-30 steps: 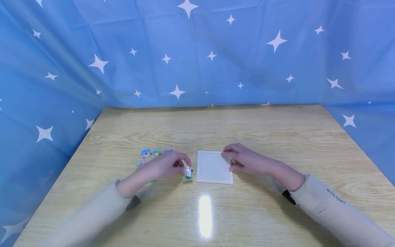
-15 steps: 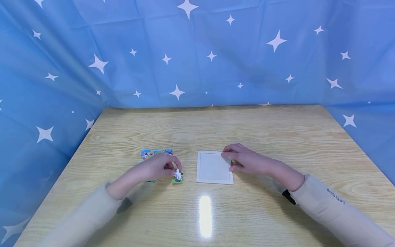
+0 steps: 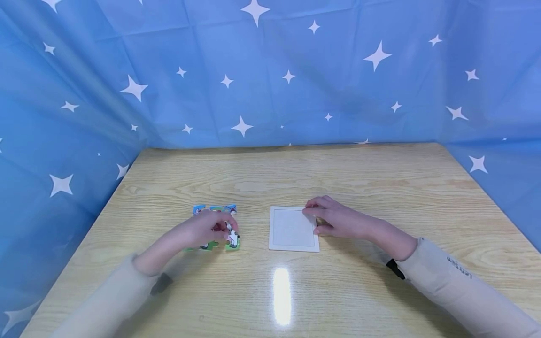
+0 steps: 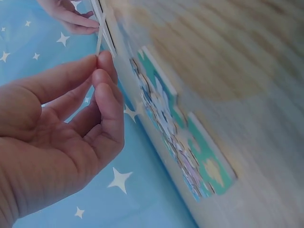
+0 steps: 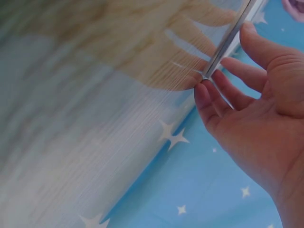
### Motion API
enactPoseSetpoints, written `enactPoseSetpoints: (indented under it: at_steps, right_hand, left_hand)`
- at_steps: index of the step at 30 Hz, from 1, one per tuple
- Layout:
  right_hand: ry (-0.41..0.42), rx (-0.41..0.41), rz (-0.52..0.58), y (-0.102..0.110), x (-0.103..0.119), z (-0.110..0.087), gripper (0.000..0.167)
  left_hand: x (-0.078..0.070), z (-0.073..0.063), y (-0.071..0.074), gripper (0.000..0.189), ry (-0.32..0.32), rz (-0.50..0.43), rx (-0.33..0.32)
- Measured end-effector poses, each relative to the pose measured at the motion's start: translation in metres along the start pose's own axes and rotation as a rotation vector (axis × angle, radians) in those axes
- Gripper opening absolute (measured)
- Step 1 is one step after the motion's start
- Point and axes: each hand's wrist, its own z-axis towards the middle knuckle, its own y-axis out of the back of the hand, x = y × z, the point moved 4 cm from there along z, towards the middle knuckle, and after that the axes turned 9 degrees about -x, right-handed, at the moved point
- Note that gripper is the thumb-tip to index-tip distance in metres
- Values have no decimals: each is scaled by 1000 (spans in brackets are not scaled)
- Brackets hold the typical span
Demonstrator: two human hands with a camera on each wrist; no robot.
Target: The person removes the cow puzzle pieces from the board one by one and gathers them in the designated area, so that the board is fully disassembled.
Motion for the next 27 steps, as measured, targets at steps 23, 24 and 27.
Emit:
enactPoseSetpoints:
  at_steps: [23,24,27]
  right_hand:
    - [83,-52,-2,-4,-10,-3,49]
    - [88,-53,-6,-4,-10,-3,49]
    - [68,-40,8,-4,-9,-2,48]
  left_hand:
    - [7,-4,3,16,42,127,-1]
    - [7,-4,3,16,40,136,-6]
    - [6,-4,2,15,20,169,-25]
